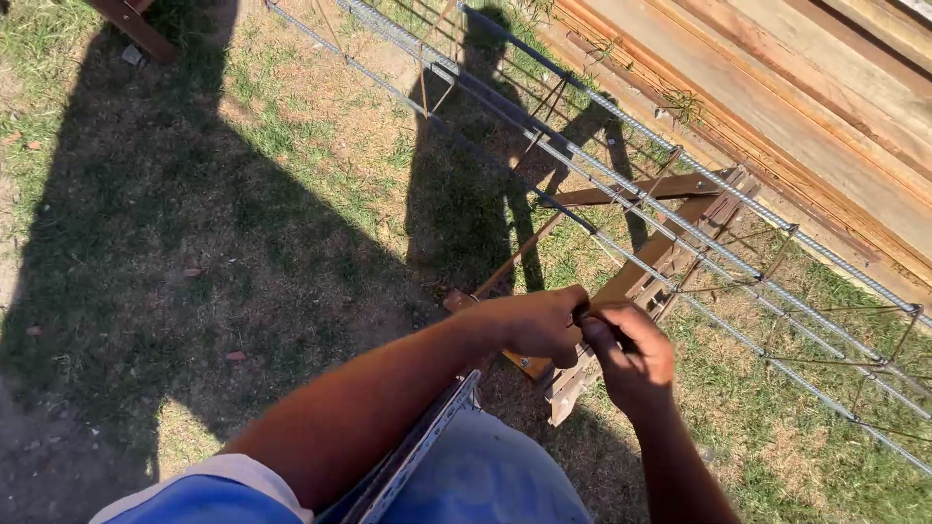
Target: The person uses wire twisters to tie thin wire around the intersections of a rebar grid. They wrap the wire by hand and twist it tight to secure the metal bars together on a wooden support frame.
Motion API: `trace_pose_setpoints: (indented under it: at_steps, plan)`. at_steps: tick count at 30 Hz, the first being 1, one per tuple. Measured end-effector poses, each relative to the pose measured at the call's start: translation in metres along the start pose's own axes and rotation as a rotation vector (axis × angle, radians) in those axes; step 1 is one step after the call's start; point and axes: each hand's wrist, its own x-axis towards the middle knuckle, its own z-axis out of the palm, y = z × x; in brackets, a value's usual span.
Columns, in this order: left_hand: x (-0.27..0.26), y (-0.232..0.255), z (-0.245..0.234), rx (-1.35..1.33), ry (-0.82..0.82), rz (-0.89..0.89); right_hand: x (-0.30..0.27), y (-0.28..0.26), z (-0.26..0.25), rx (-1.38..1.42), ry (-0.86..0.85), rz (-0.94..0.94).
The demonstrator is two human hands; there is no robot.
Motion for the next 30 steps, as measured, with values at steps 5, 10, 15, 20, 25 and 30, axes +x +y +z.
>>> trace_pose_setpoints:
  at_steps: [5,10,15,20,25,30]
  plan:
    - [0.004,-0.034,0.001,-0.434,0.178,0.436,0.011,-0.019,-0.008,0.144,0.272,-0.018]
    - [-0.04,-0.033,-0.039,-0.277,0.489,0.577,0.046,-0.027,-0.004,0.2,0.457,-0.096]
    - [-0.083,-0.058,-0.102,-0.239,0.62,0.642,0.084,-0.056,0.062,0.096,0.465,-0.11]
    - [-0.104,-0.087,-0.172,-0.43,0.551,0.731,0.144,-0.08,0.171,0.274,0.58,-0.091]
    - [-0.116,-0.128,-0.213,-0.647,0.289,0.678,0.186,-0.067,0.229,0.22,0.602,-0.136]
    - [-0.135,-0.154,-0.253,-0.772,0.15,0.652,0.215,-0.053,0.265,0.261,0.651,-0.19]
